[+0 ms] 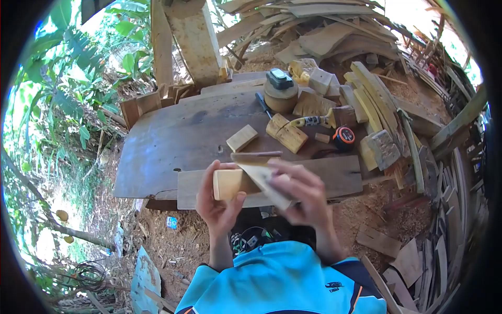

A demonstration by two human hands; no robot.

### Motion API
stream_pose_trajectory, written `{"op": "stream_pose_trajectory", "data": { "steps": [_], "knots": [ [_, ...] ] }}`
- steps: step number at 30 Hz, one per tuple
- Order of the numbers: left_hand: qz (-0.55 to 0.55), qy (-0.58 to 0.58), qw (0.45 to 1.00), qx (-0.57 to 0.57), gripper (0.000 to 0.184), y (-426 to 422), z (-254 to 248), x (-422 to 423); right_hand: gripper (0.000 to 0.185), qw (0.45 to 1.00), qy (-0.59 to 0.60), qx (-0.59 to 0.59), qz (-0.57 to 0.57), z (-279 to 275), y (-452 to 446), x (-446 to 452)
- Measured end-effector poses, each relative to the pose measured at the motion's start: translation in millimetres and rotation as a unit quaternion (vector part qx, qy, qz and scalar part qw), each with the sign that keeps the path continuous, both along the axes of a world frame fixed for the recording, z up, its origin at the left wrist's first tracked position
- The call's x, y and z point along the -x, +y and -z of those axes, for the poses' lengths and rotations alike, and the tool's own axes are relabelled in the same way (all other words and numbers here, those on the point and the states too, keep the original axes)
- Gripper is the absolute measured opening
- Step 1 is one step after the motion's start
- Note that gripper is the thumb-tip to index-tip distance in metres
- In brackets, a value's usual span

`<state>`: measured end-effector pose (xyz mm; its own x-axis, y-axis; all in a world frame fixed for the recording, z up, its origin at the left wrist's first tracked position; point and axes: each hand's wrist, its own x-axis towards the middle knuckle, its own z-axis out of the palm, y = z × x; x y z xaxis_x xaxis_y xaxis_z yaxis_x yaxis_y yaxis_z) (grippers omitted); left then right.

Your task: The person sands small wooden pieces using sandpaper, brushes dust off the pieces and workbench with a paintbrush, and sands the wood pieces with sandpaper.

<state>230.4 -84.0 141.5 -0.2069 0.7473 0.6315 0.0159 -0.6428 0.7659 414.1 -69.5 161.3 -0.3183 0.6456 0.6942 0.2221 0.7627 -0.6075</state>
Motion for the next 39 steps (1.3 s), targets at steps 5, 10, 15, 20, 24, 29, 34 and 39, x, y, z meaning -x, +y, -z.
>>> {"op": "stream_pose_trajectory", "data": {
  "steps": [5, 10, 15, 20, 24, 29, 34, 39],
  "knots": [
    [0.03, -0.016, 0.998, -0.059, 0.037, 0.8, -25.9, -12.4, 0.042, 0.978, 0.117, 0.101, -0.144, 22.1, 0.1, 20.1],
    [0.065, -0.04, 0.995, -0.064, 0.028, 13.6, -44.1, -30.8, 0.044, 0.994, 0.098, 0.055, 0.014, -4.9, 8.4, 44.7],
    [0.001, -0.099, 0.994, -0.038, 0.027, 12.8, -48.7, -44.6, 0.036, 0.99, 0.137, 0.034, 0.015, -13.1, -1.2, 50.9],
    [0.042, -0.212, 0.975, -0.053, 0.018, 26.0, -43.8, -25.0, 0.032, 0.988, 0.088, 0.105, 0.074, 74.5, 11.8, 29.8],
    [0.081, -0.197, 0.974, -0.077, 0.019, 28.0, -46.4, -39.0, 0.032, 0.99, 0.109, 0.091, 0.002, 19.5, 9.3, 35.7],
    [0.01, -0.159, 0.983, -0.088, 0.017, 42.9, -46.8, -45.3, 0.03, 0.988, 0.122, 0.096, 0.02, 29.6, 13.8, 30.9],
    [0.056, -0.196, 0.978, -0.042, 0.021, 58.1, -56.2, -32.8, 0.027, 0.982, 0.091, 0.15, 0.076, 65.0, 15.9, 16.2],
    [0.134, -0.158, 0.976, -0.07, 0.02, 62.2, -55.3, -48.8, 0.031, 0.985, 0.14, 0.103, 0.021, 12.9, 12.4, 31.5]
  ]
}}
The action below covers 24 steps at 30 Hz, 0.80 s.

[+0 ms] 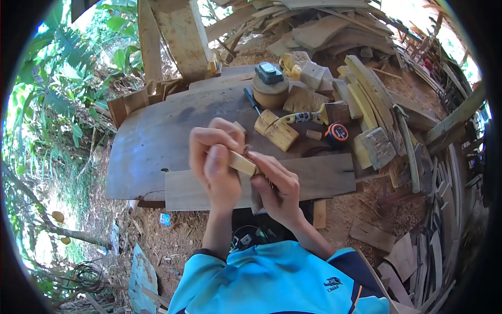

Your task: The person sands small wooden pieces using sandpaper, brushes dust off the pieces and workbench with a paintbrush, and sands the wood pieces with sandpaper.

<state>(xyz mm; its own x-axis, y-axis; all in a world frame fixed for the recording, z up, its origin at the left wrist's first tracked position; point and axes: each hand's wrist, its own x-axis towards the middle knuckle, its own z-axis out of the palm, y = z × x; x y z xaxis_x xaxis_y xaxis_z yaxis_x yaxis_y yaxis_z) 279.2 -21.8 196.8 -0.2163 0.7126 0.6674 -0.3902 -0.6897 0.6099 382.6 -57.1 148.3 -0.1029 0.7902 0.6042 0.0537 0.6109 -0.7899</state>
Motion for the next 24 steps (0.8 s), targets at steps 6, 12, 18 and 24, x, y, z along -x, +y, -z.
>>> {"op": "stream_pose_trajectory", "data": {
  "steps": [6, 12, 18, 24],
  "knots": [
    [-0.012, -0.024, 0.999, 0.044, 0.037, 12.1, -4.3, 8.2, 0.044, 0.984, 0.008, 0.166, -0.059, 78.7, 4.8, -3.8],
    [-0.025, 0.001, 0.999, 0.028, 0.035, 6.5, 2.6, -0.7, 0.052, 0.994, -0.021, -0.003, -0.11, -17.6, -11.8, 2.3],
    [-0.033, -0.012, 0.999, -0.037, 0.036, 15.0, 1.7, 17.9, 0.053, 0.971, -0.036, 0.205, -0.113, 53.3, -6.8, 0.6],
    [-0.088, 0.121, 0.986, -0.074, 0.041, 15.8, -9.6, -10.0, 0.058, 0.988, 0.042, 0.016, -0.146, -38.8, -2.1, 9.0]
  ]
}}
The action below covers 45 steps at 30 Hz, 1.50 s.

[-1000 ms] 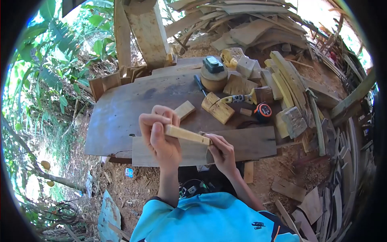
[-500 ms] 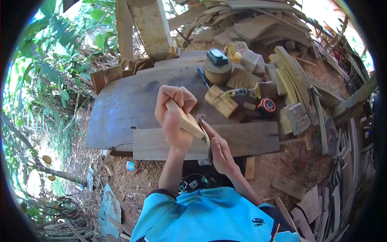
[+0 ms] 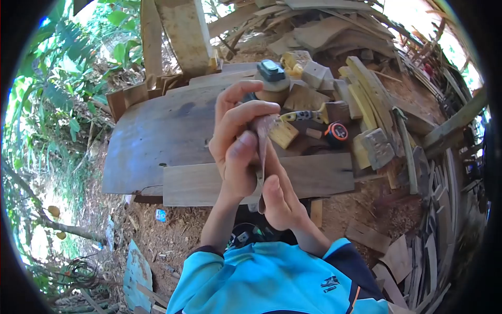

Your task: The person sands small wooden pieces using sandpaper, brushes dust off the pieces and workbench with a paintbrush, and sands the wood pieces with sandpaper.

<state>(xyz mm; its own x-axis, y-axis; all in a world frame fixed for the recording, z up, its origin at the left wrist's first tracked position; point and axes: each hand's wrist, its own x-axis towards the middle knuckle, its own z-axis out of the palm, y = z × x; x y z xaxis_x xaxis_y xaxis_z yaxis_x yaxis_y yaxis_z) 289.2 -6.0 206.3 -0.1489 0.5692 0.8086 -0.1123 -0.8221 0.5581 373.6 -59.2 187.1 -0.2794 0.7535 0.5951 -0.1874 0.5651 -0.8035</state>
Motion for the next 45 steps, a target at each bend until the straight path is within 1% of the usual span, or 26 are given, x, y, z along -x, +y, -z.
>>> {"op": "stream_pose_trajectory", "data": {
  "steps": [1, 4, 5, 8, 10, 11, 13, 14, 16, 19, 20, 22, 23, 25, 26, 27, 28, 30, 31, 34, 35, 37, 40, 42, 44, 45],
  "knots": [
    [-0.035, 0.006, 0.999, 0.001, 0.04, 0.8, -2.1, 1.8, 0.062, 1.0, -0.023, 0.018, -0.007, 5.6, 2.8, -2.2],
    [-0.028, -0.062, 0.996, 0.061, 0.039, 13.0, 2.6, 18.7, 0.068, 0.986, -0.108, 0.127, 0.0, 71.8, -1.7, -7.8],
    [0.016, -0.085, 0.994, 0.069, 0.038, 16.2, 4.1, 27.3, 0.069, 0.986, -0.098, 0.131, 0.003, 78.5, -7.7, -6.4],
    [0.034, -0.008, 0.999, 0.018, 0.043, 18.0, 8.6, 29.6, 0.07, 0.991, -0.064, 0.119, 0.007, 70.1, -15.3, -4.9],
    [0.008, 0.03, 0.999, -0.018, 0.044, 7.6, 2.7, 12.9, 0.07, 0.996, -0.041, 0.073, -0.005, 19.6, -9.4, -3.3],
    [-0.006, 0.045, 0.998, -0.037, 0.045, 3.0, 1.2, 4.3, 0.071, 0.998, -0.032, 0.049, -0.014, 9.7, -2.7, -4.9],
    [-0.052, 0.001, 0.999, 0.006, 0.045, 2.1, 3.9, 0.2, 0.071, 0.999, -0.014, -0.007, -0.048, -3.8, 10.8, -5.8],
    [-0.08, -0.018, 0.996, 0.027, 0.045, 4.4, 4.8, 3.8, 0.071, 0.998, -0.048, 0.021, -0.04, 9.8, 12.4, -6.7],
    [-0.067, -0.077, 0.994, 0.048, 0.046, 16.4, 7.7, 17.7, 0.073, 0.99, -0.114, 0.077, -0.032, 61.5, 9.3, -8.8],
    [-0.047, -0.142, 0.986, 0.076, 0.045, 23.9, 9.1, 31.9, 0.076, 0.983, -0.154, 0.097, 0.021, 78.9, -15.1, -8.7],
    [-0.046, -0.089, 0.994, 0.053, 0.044, 19.5, 9.9, 27.4, 0.078, 0.988, -0.131, 0.074, 0.02, 78.1, -16.2, -9.6],
    [-0.033, 0.021, 0.999, 0.018, 0.041, 0.5, 4.2, 6.3, 0.081, 0.995, -0.081, 0.042, 0.026, 34.8, -19.8, -6.5],
    [-0.049, 0.047, 0.998, -0.016, 0.041, -4.2, 1.5, -2.7, 0.085, 0.999, -0.02, 0.019, 0.044, 23.8, -13.1, -6.5],
    [-0.086, 0.097, 0.987, -0.09, 0.04, -8.1, -4.5, -14.6, 0.085, 0.999, 0.013, 0.025, -0.018, 18.3, -0.9, -15.0],
    [-0.088, 0.072, 0.99, -0.078, 0.042, -5.0, -2.5, -12.5, 0.086, 0.998, 0.032, 0.026, -0.048, 16.9, 1.3, -19.3],
    [-0.088, 0.048, 0.993, -0.067, 0.043, 0.7, 1.9, -7.7, 0.085, 0.996, -0.027, 0.06, -0.055, 35.8, 0.9, -22.2],
    [-0.087, 0.023, 0.994, -0.056, 0.045, 4.4, 4.0, -2.3, 0.085, 0.995, -0.039, 0.079, -0.052, 55.6, -0.1, -20.0],
    [-0.083, -0.045, 0.995, 0.041, 0.047, 11.0, 3.2, 18.9, 0.086, 0.99, -0.064, 0.12, -0.044, 89.4, -9.0, -15.9],
    [-0.075, -0.087, 0.99, 0.076, 0.048, 19.2, 5.3, 26.0, 0.086, 0.985, -0.123, 0.116, -0.025, 91.6, -17.8, -18.0],
    [-0.052, -0.056, 0.994, 0.072, 0.048, 15.9, 8.1, 20.2, 0.088, 0.983, -0.182, 0.025, -0.029, 54.6, -21.9, -17.4],
    [-0.016, -0.015, 0.999, 0.038, 0.047, 7.5, 9.9, 9.5, 0.09, 0.991, -0.135, -0.015, -0.013, 40.8, -16.6, -15.9],
    [0.003, 0.097, 0.993, -0.075, 0.046, -5.8, 4.0, -8.3, 0.091, 0.998, -0.045, 0.018, -0.029, 18.9, -8.4, -22.7],
    [-0.049, 0.085, 0.988, -0.119, 0.047, -3.3, 3.4, -11.3, 0.093, 0.993, 0.005, 0.094, -0.066, 20.5, -13.8, -25.5],
    [-0.061, 0.052, 0.996, -0.034, 0.051, 0.7, 2.1, 3.4, 0.092, 0.989, -0.044, 0.129, -0.054, 63.4, -13.9, -23.3],
    [-0.069, -0.011, 0.996, 0.051, 0.055, 11.0, 2.3, 13.9, 0.092, 0.992, -0.073, 0.096, -0.04, 80.4, -15.8, -20.6],
    [-0.057, 0.006, 0.998, 0.032, 0.056, 11.4, 1.2, 9.8, 0.092, 0.992, -0.096, 0.075, -0.034, 76.8, -18.0, -22.1]
  ]
}}
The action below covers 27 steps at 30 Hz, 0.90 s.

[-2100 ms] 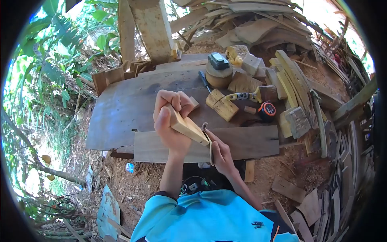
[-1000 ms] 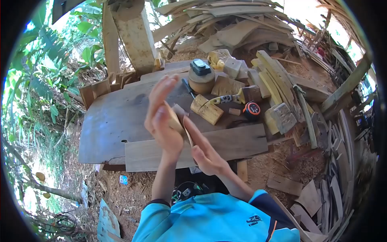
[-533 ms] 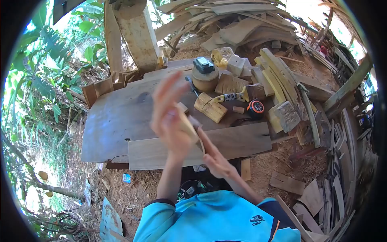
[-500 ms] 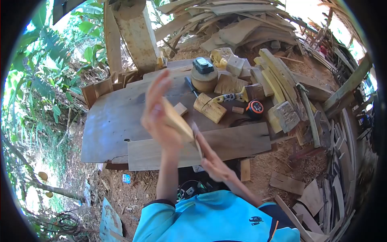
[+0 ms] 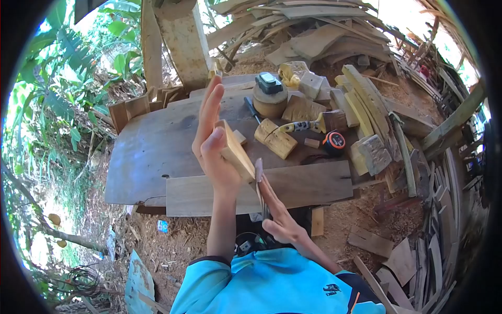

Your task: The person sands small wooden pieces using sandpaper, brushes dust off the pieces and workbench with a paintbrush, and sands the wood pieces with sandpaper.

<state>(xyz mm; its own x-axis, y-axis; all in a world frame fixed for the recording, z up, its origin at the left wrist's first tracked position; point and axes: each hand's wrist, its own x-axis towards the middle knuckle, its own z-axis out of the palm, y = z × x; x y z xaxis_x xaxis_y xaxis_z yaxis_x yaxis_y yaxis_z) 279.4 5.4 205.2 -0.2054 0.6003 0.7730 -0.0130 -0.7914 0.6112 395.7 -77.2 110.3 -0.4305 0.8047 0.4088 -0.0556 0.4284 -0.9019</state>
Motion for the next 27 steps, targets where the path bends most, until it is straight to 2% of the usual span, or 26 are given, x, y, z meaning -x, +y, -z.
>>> {"op": "stream_pose_trajectory", "data": {
  "steps": [1, 4, 7, 8, 9, 10, 12, 13, 16, 19, 20, 23, 24, 25, 27],
  "knots": [
    [0.016, 0.021, 1.0, -0.015, 0.056, -3.0, -0.2, -6.3, 0.093, 1.0, -0.019, -0.02, 0.004, -12.0, -2.3, 2.4],
    [0.062, 0.086, 0.993, -0.049, 0.059, -23.2, 4.5, -24.7, 0.096, 0.993, 0.091, -0.077, 0.006, -53.9, 6.0, 0.9],
    [0.051, 0.112, 0.99, -0.065, 0.062, -22.6, 3.6, -17.7, 0.095, 0.989, 0.135, -0.025, -0.047, -59.5, 10.3, -1.2],
    [0.041, 0.115, 0.99, -0.064, 0.063, -20.0, 3.3, -12.9, 0.094, 0.993, 0.102, 0.003, -0.052, -42.6, 8.4, 0.7],
    [0.024, 0.052, 0.998, -0.025, 0.068, -15.6, 1.7, -7.6, 0.093, 0.996, 0.069, 0.032, -0.054, -23.9, 9.0, 2.8],
    [0.008, -0.011, 1.0, 0.015, 0.073, -10.9, 0.1, -2.1, 0.092, 0.999, 0.024, -0.034, -0.002, -4.9, 14.1, 7.9],
    [-0.007, -0.119, 0.99, 0.073, 0.084, -4.9, -0.4, 1.8, 0.092, 0.999, -0.017, -0.046, 0.004, -5.8, -0.7, 8.9],
    [0.008, -0.06, 0.997, 0.039, 0.08, -5.8, -0.1, -0.7, 0.092, 0.998, -0.039, -0.052, 0.009, -12.8, -1.8, 9.4],
    [0.054, 0.118, 0.991, -0.04, 0.069, -26.5, 12.8, -16.2, 0.092, 0.981, 0.059, -0.187, -0.005, -60.5, 12.8, -2.4],
    [0.04, 0.136, 0.986, -0.087, 0.065, -36.6, 3.2, -28.7, 0.095, 0.981, 0.177, -0.064, -0.049, -60.5, -2.6, -2.6],
    [0.05, 0.134, 0.986, -0.087, 0.064, -28.9, 4.2, -22.7, 0.096, 0.989, 0.137, -0.03, -0.05, -54.3, -1.7, -4.3],
    [0.011, -0.041, 0.998, 0.053, 0.071, -14.0, -2.3, -8.8, 0.097, 1.0, 0.019, 0.002, -0.009, -14.2, -7.6, 1.2],
    [-0.024, -0.066, 0.994, 0.087, 0.077, -13.4, -8.7, -6.2, 0.097, 1.0, -0.002, -0.012, -0.008, -14.4, -8.3, 2.7],
    [-0.02, -0.042, 0.998, 0.05, 0.076, -13.1, -11.6, -8.9, 0.097, 0.999, -0.022, -0.029, -0.007, -19.3, -5.6, 4.6],
    [-0.01, 0.017, 1.0, -0.011, 0.074, -19.7, -10.7, -20.2, 0.1, 0.996, 0.086, -0.011, -0.027, -48.0, -9.2, -2.1]
  ]
}}
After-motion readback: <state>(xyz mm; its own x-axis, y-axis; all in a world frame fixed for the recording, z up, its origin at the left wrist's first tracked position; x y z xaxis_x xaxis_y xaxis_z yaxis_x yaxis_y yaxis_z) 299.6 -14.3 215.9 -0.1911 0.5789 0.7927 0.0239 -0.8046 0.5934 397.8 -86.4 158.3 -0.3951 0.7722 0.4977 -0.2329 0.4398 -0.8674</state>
